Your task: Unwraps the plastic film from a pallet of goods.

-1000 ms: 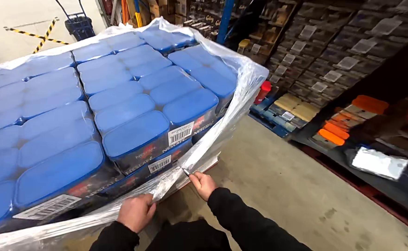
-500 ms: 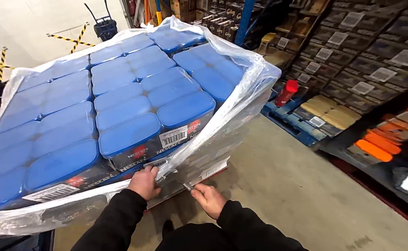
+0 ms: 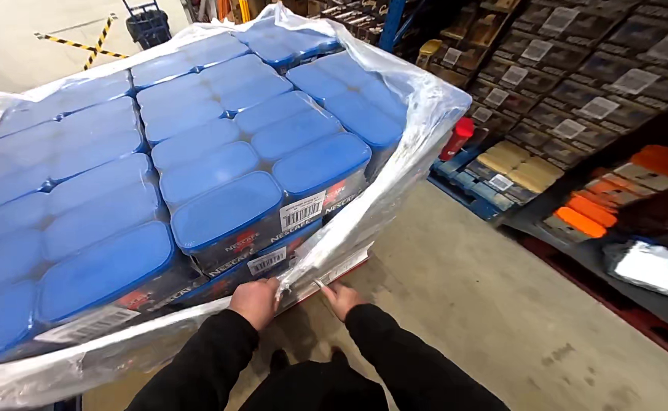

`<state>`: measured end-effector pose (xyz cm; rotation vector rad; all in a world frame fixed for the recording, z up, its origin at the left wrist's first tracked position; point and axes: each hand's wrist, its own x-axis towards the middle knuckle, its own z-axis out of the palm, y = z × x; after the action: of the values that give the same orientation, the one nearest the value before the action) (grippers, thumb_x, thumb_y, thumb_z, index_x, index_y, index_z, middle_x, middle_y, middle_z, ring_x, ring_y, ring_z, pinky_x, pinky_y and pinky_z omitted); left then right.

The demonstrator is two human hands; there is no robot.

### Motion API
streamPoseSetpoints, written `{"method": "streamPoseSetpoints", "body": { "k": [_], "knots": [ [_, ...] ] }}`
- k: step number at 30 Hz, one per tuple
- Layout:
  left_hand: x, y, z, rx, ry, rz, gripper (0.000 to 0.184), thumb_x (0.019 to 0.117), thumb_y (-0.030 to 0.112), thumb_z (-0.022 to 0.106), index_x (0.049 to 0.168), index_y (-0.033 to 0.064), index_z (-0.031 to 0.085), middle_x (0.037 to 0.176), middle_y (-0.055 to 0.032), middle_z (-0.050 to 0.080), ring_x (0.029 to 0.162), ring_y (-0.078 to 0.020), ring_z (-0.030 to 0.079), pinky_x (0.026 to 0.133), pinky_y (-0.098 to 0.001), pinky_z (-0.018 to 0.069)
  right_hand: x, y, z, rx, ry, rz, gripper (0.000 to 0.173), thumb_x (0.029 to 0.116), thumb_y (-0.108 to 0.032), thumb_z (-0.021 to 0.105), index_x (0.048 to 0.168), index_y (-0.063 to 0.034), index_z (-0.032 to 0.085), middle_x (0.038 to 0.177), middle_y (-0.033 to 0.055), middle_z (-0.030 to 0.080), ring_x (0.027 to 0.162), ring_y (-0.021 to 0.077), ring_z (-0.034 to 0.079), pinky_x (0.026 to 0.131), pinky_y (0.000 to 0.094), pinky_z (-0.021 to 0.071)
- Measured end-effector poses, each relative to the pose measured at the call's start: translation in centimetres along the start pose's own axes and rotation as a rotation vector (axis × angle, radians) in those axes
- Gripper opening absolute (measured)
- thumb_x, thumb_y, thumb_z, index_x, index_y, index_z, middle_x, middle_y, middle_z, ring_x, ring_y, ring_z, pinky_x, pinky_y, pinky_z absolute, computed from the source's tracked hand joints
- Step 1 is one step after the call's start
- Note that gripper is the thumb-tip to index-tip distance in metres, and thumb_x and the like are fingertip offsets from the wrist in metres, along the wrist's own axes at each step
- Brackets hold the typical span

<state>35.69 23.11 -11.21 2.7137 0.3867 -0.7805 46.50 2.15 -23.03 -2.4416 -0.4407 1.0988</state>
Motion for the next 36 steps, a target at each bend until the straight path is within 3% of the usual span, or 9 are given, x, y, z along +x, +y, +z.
{"method": "streamPoseSetpoints", "body": {
  "k": [3, 8, 11, 15, 21, 24, 28, 33, 36],
  "knots": [
    [-0.3, -0.6, -1.7, 0.004, 0.03, 0.142, 0.041, 0.1046, 0.028, 0.051, 0.134, -0.0001, 0.06, 0.127, -0.0246, 0.067, 0.12, -0.0412, 0.065, 0.101, -0.0594, 0.0506, -2.9, 2.6, 1.1, 0.058, 0.046, 0.043, 0.063, 0.1083, -0.055, 0.037, 0.123, -0.0005, 0.065, 0.112, 0.0252, 0.07, 0.108, 0.0403, 0.068, 0.096, 0.0614, 0.0513],
    [0.0, -1.6, -1.7, -0.01, 0.001, 0.219, 0.04, 0.1036, 0.026, 0.052, 0.132, -0.001, 0.061, 0.127, -0.0241, 0.067, 0.121, -0.0396, 0.065, 0.102, -0.0582, 0.0499, -9.5, -6.6, -2.1, 0.347, 0.446, -0.43, 0.039, 0.1042, -0.025, 0.043, 0.098, 0.004, 0.069, 0.074, 0.0109, 0.063, 0.068, 0.0217, 0.062, 0.068, 0.0421, 0.0532],
    [-0.2, -1.5, -1.7, 0.017, -0.009, 0.237, 0.038, 0.1037, 0.022, 0.051, 0.133, -0.0011, 0.06, 0.127, -0.0237, 0.067, 0.121, -0.0392, 0.065, 0.102, -0.0568, 0.0505, -6.6, -8.6, -1.2, 0.246, 0.482, -0.442, 0.044, 0.1051, -0.033, 0.045, 0.097, 0.0016, 0.071, 0.079, 0.0152, 0.068, 0.075, 0.0268, 0.068, 0.073, 0.0464, 0.0553],
    [-0.2, -2.3, -0.1, 0.007, -0.049, 0.226, 0.038, 0.1036, 0.021, 0.052, 0.132, -0.0012, 0.06, 0.128, -0.025, 0.066, 0.122, -0.0411, 0.064, 0.102, -0.0593, 0.0499, -1.7, -1.1, 2.4, 0.085, 0.106, 0.141, 0.066, 0.1079, -0.058, 0.037, 0.131, -0.0025, 0.065, 0.125, 0.0243, 0.069, 0.122, 0.039, 0.065, 0.106, 0.0599, 0.0478],
    [0.1, -3.0, 0.2, -0.079, -0.012, 0.255, 0.038, 0.0997, 0.026, 0.059, 0.125, -0.0023, 0.063, 0.123, -0.0244, 0.068, 0.117, -0.0401, 0.066, 0.1, -0.059, 0.0509, -7.3, -3.9, 0.8, 0.337, 0.459, -0.362, 0.043, 0.1053, -0.031, 0.041, 0.097, 0.002, 0.068, 0.071, 0.0093, 0.062, 0.064, 0.0214, 0.061, 0.064, 0.0426, 0.0528],
    [0.0, -2.3, 0.3, -0.071, 0.002, 0.238, 0.035, 0.1002, 0.023, 0.058, 0.122, -0.0034, 0.064, 0.121, -0.0247, 0.069, 0.115, -0.041, 0.067, 0.098, -0.0595, 0.0517, -4.1, -6.0, -0.3, 0.314, 0.462, -0.446, 0.045, 0.1045, -0.03, 0.043, 0.094, 0.0039, 0.07, 0.076, 0.0143, 0.066, 0.07, 0.0247, 0.065, 0.07, 0.0437, 0.0547],
    [-0.7, -3.3, 4.7, -0.023, -0.134, 0.143, 0.035, 0.0999, 0.025, 0.061, 0.125, 0.0015, 0.066, 0.124, -0.0253, 0.068, 0.117, -0.0437, 0.066, 0.098, -0.0635, 0.051, 0.4, 1.7, 3.2, 0.143, 0.036, 0.118, 0.064, 0.1086, -0.055, 0.038, 0.13, -0.0009, 0.065, 0.121, 0.0252, 0.07, 0.119, 0.0395, 0.066, 0.104, 0.0598, 0.049],
    [-0.2, -4.3, 6.1, -0.117, 0.118, 0.002, 0.049, 0.0937, 0.022, 0.067, 0.139, 0.0038, 0.06, 0.122, -0.0228, 0.07, 0.111, -0.0421, 0.069, 0.094, -0.0626, 0.0544, -3.5, 4.8, 3.1, 0.349, 0.112, -0.146, 0.047, 0.1075, -0.038, 0.041, 0.106, 0.0021, 0.066, 0.085, 0.0175, 0.064, 0.079, 0.0312, 0.064, 0.077, 0.053, 0.0523],
    [1.4, -1.6, 3.0, -0.153, 0.119, -0.23, 0.085, 0.0924, 0.031, 0.068, 0.162, 0.0071, 0.025, 0.114, -0.0245, 0.072, 0.106, -0.0453, 0.07, 0.092, -0.0643, 0.0535, -3.7, 1.7, -0.7, 0.334, 0.138, -0.36, 0.044, 0.1061, -0.033, 0.044, 0.105, 0.0048, 0.067, 0.084, 0.0185, 0.066, 0.078, 0.0312, 0.066, 0.076, 0.0523, 0.054]
  ]
}}
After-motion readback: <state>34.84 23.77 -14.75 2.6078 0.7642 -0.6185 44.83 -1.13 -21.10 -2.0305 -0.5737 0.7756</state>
